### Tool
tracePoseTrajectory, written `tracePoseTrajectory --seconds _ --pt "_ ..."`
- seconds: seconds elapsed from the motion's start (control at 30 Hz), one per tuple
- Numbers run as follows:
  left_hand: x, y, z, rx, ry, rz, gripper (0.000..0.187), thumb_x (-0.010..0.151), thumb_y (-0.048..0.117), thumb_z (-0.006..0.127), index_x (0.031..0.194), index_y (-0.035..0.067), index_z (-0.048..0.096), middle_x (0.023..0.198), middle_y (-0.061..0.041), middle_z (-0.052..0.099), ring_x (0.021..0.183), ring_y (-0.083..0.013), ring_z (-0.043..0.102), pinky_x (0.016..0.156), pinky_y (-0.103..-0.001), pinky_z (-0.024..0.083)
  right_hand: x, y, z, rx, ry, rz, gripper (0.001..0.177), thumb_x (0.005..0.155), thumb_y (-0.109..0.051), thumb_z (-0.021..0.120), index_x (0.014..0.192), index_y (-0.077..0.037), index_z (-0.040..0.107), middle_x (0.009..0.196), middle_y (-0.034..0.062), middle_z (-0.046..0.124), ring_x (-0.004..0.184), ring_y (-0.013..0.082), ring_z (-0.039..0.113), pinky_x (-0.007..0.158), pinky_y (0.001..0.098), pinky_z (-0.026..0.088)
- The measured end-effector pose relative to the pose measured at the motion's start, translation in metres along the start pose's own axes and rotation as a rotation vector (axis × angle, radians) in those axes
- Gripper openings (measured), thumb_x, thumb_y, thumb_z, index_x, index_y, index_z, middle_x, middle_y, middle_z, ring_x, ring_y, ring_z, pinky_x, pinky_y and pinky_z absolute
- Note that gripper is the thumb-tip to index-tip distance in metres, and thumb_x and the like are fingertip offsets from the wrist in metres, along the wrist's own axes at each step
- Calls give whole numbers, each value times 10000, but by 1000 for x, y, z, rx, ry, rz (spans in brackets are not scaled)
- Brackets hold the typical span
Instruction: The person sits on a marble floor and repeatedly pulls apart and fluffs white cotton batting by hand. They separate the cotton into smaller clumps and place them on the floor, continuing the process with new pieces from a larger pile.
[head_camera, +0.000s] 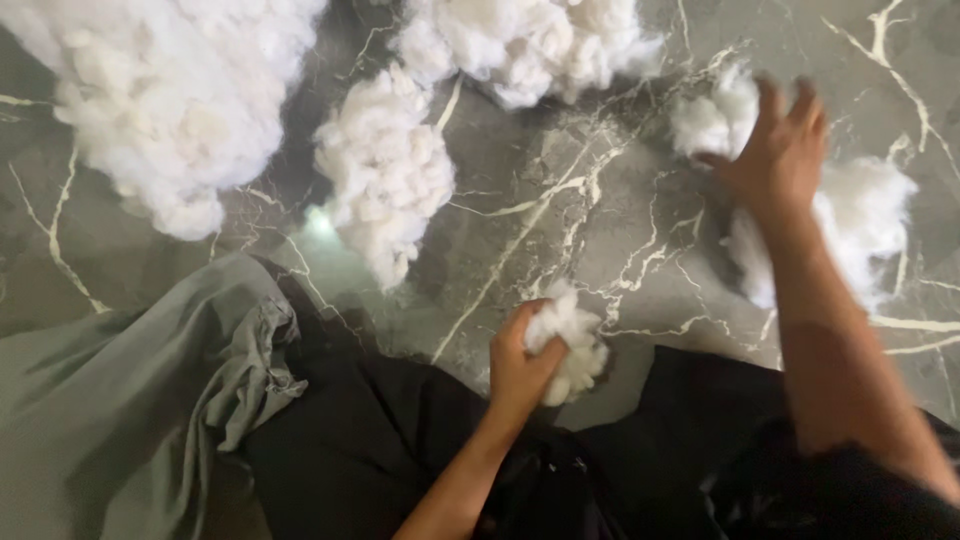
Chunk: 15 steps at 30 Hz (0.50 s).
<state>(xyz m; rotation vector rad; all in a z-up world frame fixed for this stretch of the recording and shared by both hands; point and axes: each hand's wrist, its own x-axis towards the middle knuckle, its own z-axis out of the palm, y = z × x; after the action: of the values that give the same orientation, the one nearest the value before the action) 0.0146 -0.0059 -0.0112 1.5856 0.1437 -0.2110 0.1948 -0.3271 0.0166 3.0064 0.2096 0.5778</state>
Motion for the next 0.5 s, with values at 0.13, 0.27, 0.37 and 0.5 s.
tracePoseTrajectory --seconds 0.13,0.27,0.37,0.5 --pt "7 11 -4 -71 92 -80 400 823 45 669 1222 30 679 1091 -123 753 977 -201 739 843 -319 599 35 26 86 630 -560 563 1066 681 -525 812 1576 -142 378 1425 272 552 1121 513 653 918 610 550" --pt "17 24 -12 -296 111 -377 423 827 66 662 1249 54 659 1056 -102 752 892 -204 739 773 -334 604 -21 -50 131 -504 -302 -313 367 946 -368 712 1166 -76 684 1433 222 595 1301 370 591 1002 529 508" --pt "24 21 -15 -395 172 -264 482 848 51 690 1319 11 592 1120 -120 723 978 -199 715 846 -330 586 -48 -117 95 252 -171 -209 389 808 -106 673 1183 -6 700 1238 185 661 1121 337 660 1013 475 534" --pt "20 16 -24 -646 221 -303 528 858 72 674 1364 -1 541 1184 -118 671 1063 -214 667 904 -338 545 -59 -145 -14 1142 -671 454 412 835 32 632 1246 3 637 1074 204 709 824 320 649 704 463 528"
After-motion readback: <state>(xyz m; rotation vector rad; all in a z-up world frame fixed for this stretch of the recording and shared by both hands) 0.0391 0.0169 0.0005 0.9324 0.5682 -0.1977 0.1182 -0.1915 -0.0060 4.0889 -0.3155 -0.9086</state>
